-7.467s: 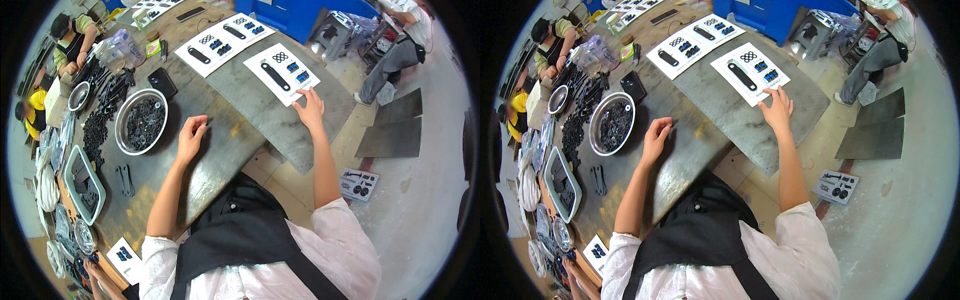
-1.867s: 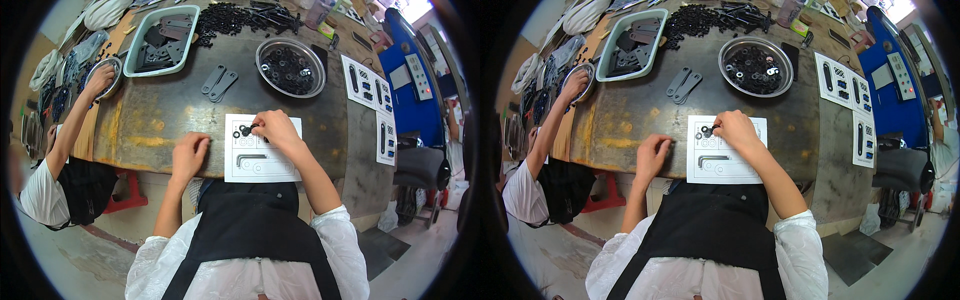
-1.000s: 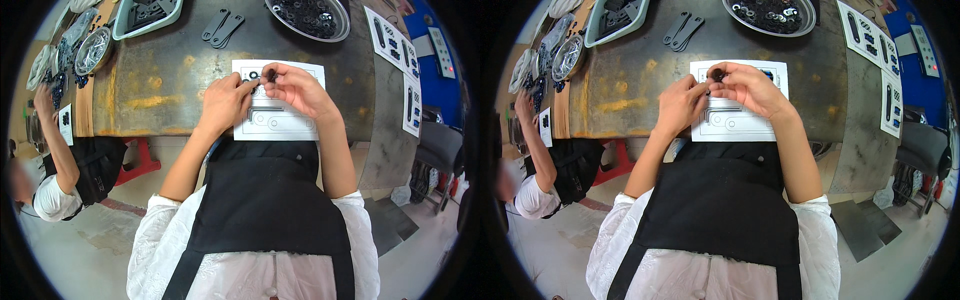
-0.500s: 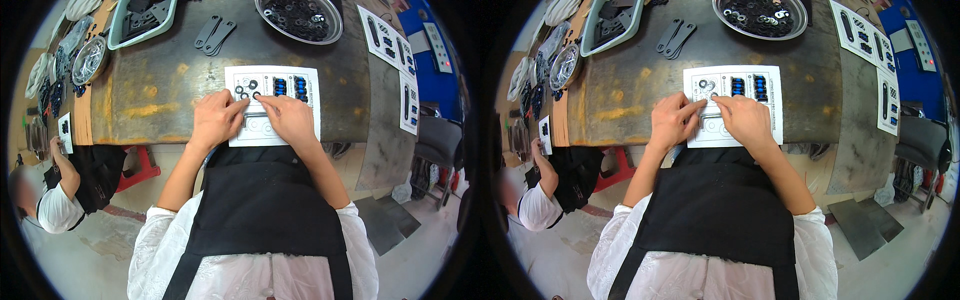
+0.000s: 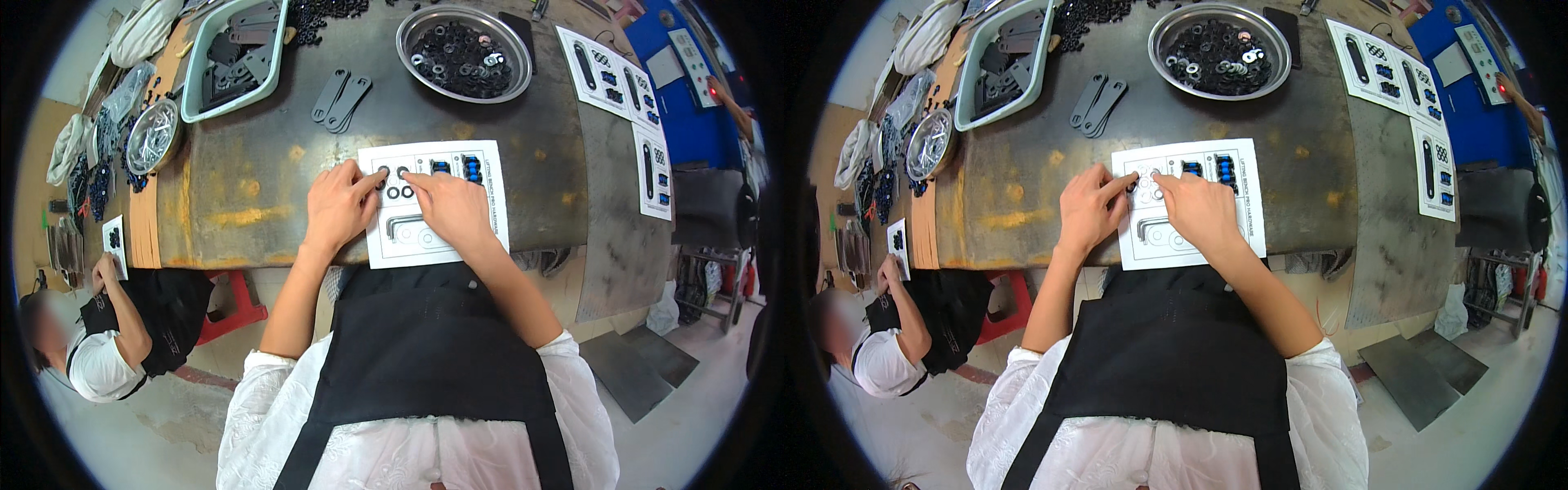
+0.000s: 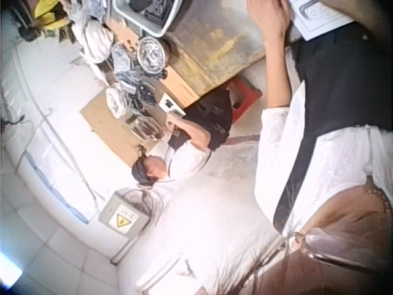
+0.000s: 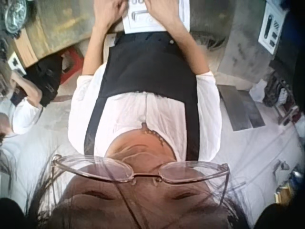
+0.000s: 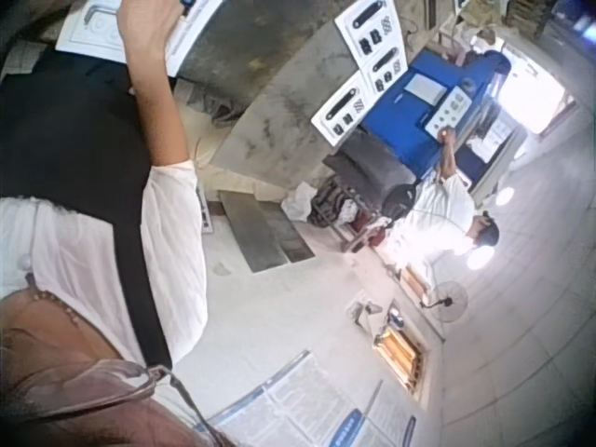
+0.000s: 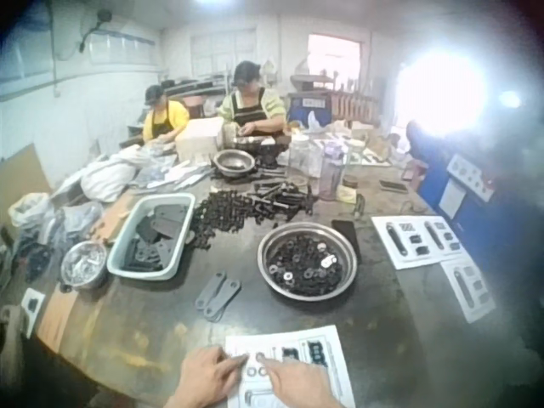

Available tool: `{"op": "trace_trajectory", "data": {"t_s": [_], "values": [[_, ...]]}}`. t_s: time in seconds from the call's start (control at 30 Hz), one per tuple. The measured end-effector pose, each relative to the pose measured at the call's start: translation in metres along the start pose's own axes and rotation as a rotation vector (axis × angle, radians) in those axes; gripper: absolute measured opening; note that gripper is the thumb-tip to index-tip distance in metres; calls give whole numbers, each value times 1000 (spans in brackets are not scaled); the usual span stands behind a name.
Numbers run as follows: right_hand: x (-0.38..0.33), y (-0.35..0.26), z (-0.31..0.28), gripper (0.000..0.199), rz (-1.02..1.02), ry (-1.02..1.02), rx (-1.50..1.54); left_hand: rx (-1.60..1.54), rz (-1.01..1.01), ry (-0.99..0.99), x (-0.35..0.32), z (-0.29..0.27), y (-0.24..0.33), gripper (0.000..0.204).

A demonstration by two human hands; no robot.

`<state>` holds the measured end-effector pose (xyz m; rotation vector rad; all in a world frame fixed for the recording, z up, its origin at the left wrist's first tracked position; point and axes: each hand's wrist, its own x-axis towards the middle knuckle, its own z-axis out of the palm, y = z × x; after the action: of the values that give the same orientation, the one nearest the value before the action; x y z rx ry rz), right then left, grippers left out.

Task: The person assembles door lock components by hand, placing washers, blue plastic pieces, and metal handles onto printed cardboard backings. The person repeatedly picks parts from bowls and trays, arranges them on the backings, and moves completed units aside.

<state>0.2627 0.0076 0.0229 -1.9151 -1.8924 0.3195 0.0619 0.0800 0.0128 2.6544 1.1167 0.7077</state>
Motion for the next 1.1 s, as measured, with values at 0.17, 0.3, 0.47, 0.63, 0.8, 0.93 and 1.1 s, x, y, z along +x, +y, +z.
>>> {"op": "trace_trajectory", "data": {"t_s": [0.17, 0.3, 0.47, 0.63, 0.8, 0.93, 1.1], "values": [[0, 2, -3, 22, 46, -6, -31, -28, -27, 32, 0, 3, 3, 31], [-2, 1, -3, 22, 57, 18, -38, -38, 30, 18, 11, 6, 15, 29], [-2, 5, 0, 22, 38, 45, -31, 2, 45, -9, 10, 3, 18, 27], [-3, 5, 1, 21, 17, 26, -30, 12, 17, -5, -4, 1, 14, 28], [-5, 1, -2, 20, 40, -7, 29, -25, 9, 34, -4, -1, 14, 28], [9, -4, 1, 19, -63, 17, 117, -51, -53, 61, -9, -6, 7, 22], [38, -6, 15, 20, -123, -40, 6, 40, -41, 68, -13, -3, 2, 22]]}}
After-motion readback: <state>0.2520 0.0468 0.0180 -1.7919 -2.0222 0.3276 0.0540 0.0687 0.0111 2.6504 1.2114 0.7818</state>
